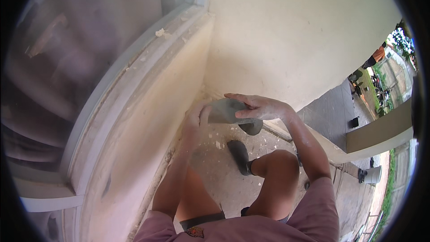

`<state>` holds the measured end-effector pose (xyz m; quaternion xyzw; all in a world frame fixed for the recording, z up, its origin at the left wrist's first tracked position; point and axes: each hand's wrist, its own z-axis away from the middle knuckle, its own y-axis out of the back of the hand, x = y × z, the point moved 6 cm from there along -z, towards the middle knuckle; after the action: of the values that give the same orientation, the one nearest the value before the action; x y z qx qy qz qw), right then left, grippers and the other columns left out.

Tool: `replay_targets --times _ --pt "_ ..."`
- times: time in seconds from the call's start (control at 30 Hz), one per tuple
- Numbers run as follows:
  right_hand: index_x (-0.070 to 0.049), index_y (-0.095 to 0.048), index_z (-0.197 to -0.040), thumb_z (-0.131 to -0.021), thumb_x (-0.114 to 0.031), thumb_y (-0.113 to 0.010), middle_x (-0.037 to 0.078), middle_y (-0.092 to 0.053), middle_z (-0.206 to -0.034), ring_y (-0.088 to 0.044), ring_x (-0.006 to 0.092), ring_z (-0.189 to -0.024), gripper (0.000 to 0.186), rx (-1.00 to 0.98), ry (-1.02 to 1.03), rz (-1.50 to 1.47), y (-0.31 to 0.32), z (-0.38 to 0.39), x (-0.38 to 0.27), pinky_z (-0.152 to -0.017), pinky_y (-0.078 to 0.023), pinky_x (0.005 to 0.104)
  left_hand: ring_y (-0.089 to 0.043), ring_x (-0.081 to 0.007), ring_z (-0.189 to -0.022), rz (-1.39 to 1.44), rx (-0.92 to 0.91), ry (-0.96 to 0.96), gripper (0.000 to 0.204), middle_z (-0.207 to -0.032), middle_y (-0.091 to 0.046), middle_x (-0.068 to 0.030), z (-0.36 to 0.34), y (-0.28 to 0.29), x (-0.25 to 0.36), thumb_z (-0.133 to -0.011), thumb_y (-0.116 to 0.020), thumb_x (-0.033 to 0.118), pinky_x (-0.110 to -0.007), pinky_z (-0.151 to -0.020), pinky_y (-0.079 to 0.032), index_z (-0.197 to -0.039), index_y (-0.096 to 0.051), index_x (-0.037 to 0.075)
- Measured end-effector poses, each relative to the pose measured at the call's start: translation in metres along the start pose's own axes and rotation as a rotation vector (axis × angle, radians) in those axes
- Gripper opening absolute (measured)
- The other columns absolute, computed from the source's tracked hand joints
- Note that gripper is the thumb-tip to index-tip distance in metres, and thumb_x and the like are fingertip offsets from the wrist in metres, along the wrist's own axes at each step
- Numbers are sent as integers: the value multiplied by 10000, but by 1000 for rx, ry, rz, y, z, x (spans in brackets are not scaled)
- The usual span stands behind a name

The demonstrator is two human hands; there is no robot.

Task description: The person wipes a light-colored exterior wall with a cloth, focusing on the area around a window frame and the lower wall sections. They repeatedly rub and wipe the surface, occasionally moving to different spots along the wall.

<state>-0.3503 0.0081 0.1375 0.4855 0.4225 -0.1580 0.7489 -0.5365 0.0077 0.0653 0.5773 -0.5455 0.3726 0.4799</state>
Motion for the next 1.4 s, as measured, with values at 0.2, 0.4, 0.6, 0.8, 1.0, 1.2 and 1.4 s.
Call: replay_targets --times 0.2,0.4,0.6,0.8,1.0,1.2,1.4 --pt "26 -611 -1035 -986 -206 -515 49 -631 -851 -532 145 -771 256 172 37 -247 -13 -31 1 -739 -441 299 -604 -175 -734 6 316 -219 232 -798 -643 -95 5 -3 15 -897 -637 106 -250 -756 -475 -1073 -629 -44" --pt "22 -621 -1056 -956 -121 -567 12 -605 -845 -495 50 -764 183 233 76 -709 -14 -42 -14 -688 -427 244 -630 -255 -903 -230 211 -176 401 -1016 -631 -152 26 -40 -56 -856 -656 100 -327 -768 -501 -1231 -545 6" --pt "10 -630 -1127 -909 -119 -624 102 -662 -1000 -626 201 -897 253 316 191 33 -19 -36 1 -803 -487 307 -536 -227 -1154 878 42 672 525 -1262 -552 -143 45 -61 -145 -905 -635 237 -396 -946 -443 -1336 -444 8" --pt "-32 -608 -1229 -908 -220 -633 160 -618 -1212 -533 262 -1188 372 -385 256 384 -84 -24 30 -981 -433 367 -593 -196 -1016 1501 37 514 393 -1148 -604 -84 38 -53 -74 -982 -484 299 -345 -886 -477 -1279 -499 41" --pt "-129 -292 -1482 -928 -515 -531 167 -355 -1487 -326 326 -1377 716 10 -320 -196 -59 -40 81 -1081 -334 500 -590 -230 -1050 1459 -28 705 413 -1146 -621 -90 46 -57 -130 -989 -467 309 -379 -919 -467 -1288 -507 27" --pt "-118 -320 -1446 -934 -619 -425 134 -427 -1424 -466 329 -1263 725 -195 -476 -1295 -137 -38 128 -1028 -392 497 -613 -267 -1055 1390 -35 626 409 -1227 -603 -128 42 -68 -145 -991 -477 284 -395 -929 -485 -1291 -497 8" --pt "-129 -423 -1362 -968 -477 -496 84 -544 -1293 -548 222 -1152 531 396 -232 -1609 -176 -69 133 -992 -432 407 -352 -354 -1328 -439 152 505 511 -1403 -416 -209 34 -34 -138 -951 -518 350 -487 -1080 -282 -1347 -473 29"
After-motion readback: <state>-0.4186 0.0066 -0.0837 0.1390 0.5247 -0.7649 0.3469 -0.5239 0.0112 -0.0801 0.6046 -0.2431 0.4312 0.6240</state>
